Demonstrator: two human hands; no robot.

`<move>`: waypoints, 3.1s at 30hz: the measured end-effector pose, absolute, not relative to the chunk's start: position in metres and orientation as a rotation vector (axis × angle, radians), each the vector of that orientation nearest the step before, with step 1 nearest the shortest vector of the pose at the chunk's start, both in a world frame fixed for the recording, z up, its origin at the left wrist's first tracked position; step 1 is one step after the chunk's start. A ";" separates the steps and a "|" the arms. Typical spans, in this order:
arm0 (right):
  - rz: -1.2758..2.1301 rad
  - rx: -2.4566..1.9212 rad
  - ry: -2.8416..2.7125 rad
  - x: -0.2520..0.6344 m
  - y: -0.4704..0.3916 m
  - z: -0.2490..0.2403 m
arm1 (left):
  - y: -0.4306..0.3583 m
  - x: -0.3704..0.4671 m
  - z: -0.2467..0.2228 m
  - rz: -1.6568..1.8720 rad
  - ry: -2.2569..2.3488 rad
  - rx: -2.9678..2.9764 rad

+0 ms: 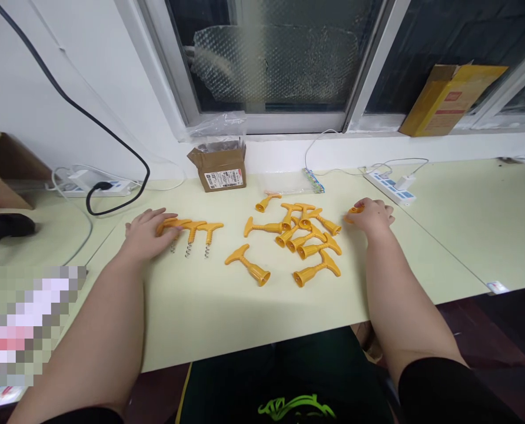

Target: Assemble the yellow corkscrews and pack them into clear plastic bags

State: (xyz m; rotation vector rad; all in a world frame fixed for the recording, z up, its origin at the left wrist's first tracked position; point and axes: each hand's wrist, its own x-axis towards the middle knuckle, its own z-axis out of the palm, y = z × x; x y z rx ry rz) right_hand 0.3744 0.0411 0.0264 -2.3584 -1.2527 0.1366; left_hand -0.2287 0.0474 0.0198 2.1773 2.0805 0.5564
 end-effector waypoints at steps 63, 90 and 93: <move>1.622 -0.832 -1.639 0.252 0.003 0.033 | -0.025 -0.015 0.058 0.775 1.000 2.401; 0.268 -0.579 -2.138 0.240 0.005 0.026 | -0.006 -0.005 0.050 1.036 0.920 0.598; 0.184 -0.602 -2.125 0.234 0.003 0.024 | -0.009 -0.004 0.051 1.048 0.969 0.645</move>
